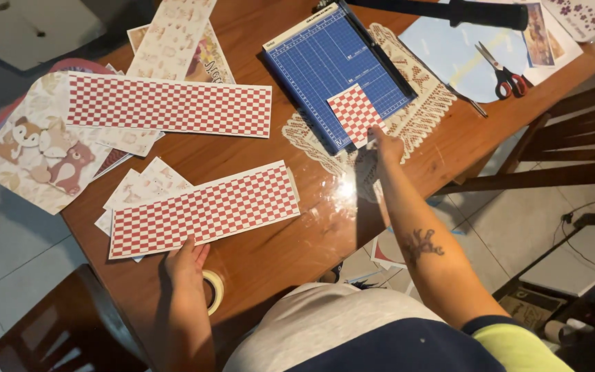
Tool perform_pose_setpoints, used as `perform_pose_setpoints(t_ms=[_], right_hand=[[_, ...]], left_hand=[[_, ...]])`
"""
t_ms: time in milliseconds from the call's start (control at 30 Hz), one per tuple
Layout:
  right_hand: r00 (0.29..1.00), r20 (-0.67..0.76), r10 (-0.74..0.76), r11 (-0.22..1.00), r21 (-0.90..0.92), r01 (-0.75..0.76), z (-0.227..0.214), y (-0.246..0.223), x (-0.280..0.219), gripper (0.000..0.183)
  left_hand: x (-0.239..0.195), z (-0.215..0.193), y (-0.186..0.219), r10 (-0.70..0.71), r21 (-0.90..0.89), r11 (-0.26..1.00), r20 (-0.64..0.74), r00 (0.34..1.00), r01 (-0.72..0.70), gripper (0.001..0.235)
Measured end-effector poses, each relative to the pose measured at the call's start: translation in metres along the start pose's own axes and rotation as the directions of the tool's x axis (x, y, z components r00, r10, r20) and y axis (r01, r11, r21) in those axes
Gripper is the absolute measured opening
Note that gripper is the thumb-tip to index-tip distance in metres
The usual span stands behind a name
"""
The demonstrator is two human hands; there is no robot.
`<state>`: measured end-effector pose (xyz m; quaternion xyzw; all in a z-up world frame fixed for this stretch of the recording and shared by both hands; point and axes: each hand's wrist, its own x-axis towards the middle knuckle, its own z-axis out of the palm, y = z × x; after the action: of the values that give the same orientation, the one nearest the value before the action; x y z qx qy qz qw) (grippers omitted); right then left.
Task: The person uses a paper trimmer to cut a sheet of red and white checkered paper on a blue cutting mat. They then apply clear tape to a blue folder and arrange the cut paper pieces on the table.
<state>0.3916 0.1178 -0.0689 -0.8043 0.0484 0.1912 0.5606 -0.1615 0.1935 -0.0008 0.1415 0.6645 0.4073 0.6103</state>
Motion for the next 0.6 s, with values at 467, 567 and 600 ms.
perform_pose_setpoints(t_ms=[467,567,600], right_hand=[[0.879,0.473,0.055,0.929,0.299,-0.219,-0.069,-0.025,-0.155,0.021],[0.835,0.537,0.120,0.939,0.211,-0.271,-0.080,0.005,-0.175,0.031],[0.818,0.554,0.152,0.937,0.183,-0.298,-0.080,0.020,-0.178,0.028]], left_hand=[[-0.036,-0.039,-0.028,0.617,0.439,0.730,-0.092,0.781,-0.525,0.050],[-0.077,-0.008,-0.036,0.837,0.588,0.326,0.184,0.516,-0.740,0.021],[-0.079,0.004,-0.040,0.815,0.577,0.160,0.381,0.438,-0.801,0.028]])
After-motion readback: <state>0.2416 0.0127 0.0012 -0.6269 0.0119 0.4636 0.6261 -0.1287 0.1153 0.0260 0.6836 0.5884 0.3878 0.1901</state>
